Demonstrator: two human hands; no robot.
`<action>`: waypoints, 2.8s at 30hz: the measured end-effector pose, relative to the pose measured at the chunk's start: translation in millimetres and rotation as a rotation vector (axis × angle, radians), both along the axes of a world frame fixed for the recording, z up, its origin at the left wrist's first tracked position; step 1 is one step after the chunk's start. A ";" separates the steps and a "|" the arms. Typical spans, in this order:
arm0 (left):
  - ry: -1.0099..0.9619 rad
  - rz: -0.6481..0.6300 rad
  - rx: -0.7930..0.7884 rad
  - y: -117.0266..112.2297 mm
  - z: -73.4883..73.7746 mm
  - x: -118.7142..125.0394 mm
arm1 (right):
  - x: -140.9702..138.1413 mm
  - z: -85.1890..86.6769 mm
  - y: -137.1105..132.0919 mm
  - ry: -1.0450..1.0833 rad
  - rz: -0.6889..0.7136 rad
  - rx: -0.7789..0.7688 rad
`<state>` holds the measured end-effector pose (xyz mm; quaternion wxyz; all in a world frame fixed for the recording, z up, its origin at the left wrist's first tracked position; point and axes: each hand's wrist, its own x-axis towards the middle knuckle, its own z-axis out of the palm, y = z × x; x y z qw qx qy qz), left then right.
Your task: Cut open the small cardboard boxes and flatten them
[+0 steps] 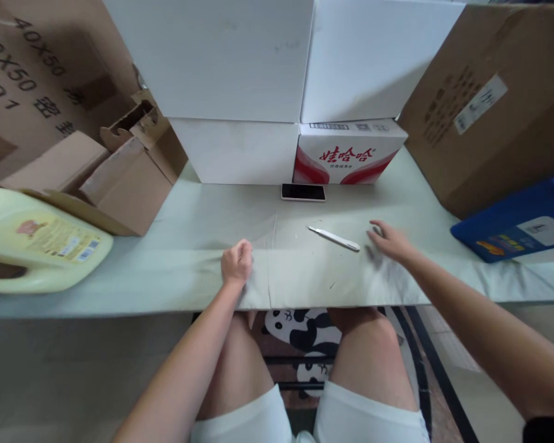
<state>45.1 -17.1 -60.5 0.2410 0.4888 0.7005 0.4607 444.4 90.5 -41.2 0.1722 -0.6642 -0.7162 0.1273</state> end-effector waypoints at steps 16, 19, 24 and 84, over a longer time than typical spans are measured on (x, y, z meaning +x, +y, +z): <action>-0.864 0.400 0.203 -27.0 26.1 -18.5 | -19.5 -28.8 -44.5 -0.085 -0.010 0.037; -1.059 0.292 0.291 -10.3 49.6 -29.1 | -20.5 -26.0 -40.1 -0.133 -0.043 0.006; -1.000 0.162 0.361 -12.0 70.3 -73.3 | -52.2 1.2 -22.5 -0.169 0.016 0.128; -0.333 -0.024 0.570 29.7 41.7 -30.2 | -171.1 1.0 -99.6 0.933 0.317 0.187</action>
